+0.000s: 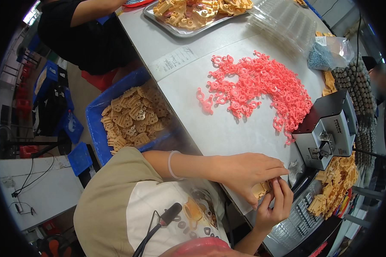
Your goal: The recorder is assembling small plastic toy components, using an electric screwdriver to fasten parts together.
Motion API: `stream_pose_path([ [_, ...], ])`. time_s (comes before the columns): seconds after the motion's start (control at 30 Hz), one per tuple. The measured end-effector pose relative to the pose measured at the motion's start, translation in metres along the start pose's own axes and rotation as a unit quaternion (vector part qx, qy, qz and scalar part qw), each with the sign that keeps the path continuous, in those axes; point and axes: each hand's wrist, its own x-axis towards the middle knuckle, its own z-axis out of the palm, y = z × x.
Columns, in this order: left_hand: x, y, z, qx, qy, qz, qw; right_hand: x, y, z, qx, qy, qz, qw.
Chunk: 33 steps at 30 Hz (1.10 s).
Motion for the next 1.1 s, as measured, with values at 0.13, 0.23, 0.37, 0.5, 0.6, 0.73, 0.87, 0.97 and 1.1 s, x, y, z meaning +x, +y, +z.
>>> stream_pose_path([
  [0.13,0.0003,0.0021,-0.0045,-0.031,-0.072,-0.057,0.995,0.0009,-0.0009,0.0014,0.027,0.021,0.000,0.999],
  [0.23,-0.0006,0.0007,-0.0006,-0.012,-0.039,-0.029,0.999,-0.0007,0.0002,0.0013,0.041,0.022,0.016,0.999],
  [0.37,-0.0007,0.0004,0.0000,0.002,-0.013,-0.010,1.000,0.0024,-0.0018,0.0012,0.064,0.025,0.043,0.997],
  [0.5,-0.0006,-0.0006,-0.0009,-0.016,-0.025,-0.016,0.999,0.0050,-0.0043,-0.0001,0.078,0.027,0.069,0.994],
  [0.6,-0.0010,-0.0016,-0.0011,-0.008,-0.029,-0.010,0.999,0.0057,-0.0048,-0.0017,0.102,0.009,0.102,0.990],
  [0.73,-0.0002,-0.0013,-0.0026,-0.022,-0.040,-0.017,0.999,0.0075,-0.0052,-0.0031,0.093,0.032,0.101,0.990],
  [0.87,-0.0009,-0.0030,-0.0014,-0.016,-0.038,-0.008,0.999,0.0088,-0.0068,-0.0070,0.087,-0.019,0.105,0.990],
  [0.97,0.0023,-0.0005,-0.0069,-0.041,-0.078,-0.037,0.995,0.0068,-0.0048,-0.0066,0.094,-0.016,0.122,0.988],
  [1.1,0.0004,-0.0027,-0.0036,-0.035,-0.051,-0.016,0.998,0.0068,-0.0063,-0.0057,0.101,-0.016,0.139,0.985],
])
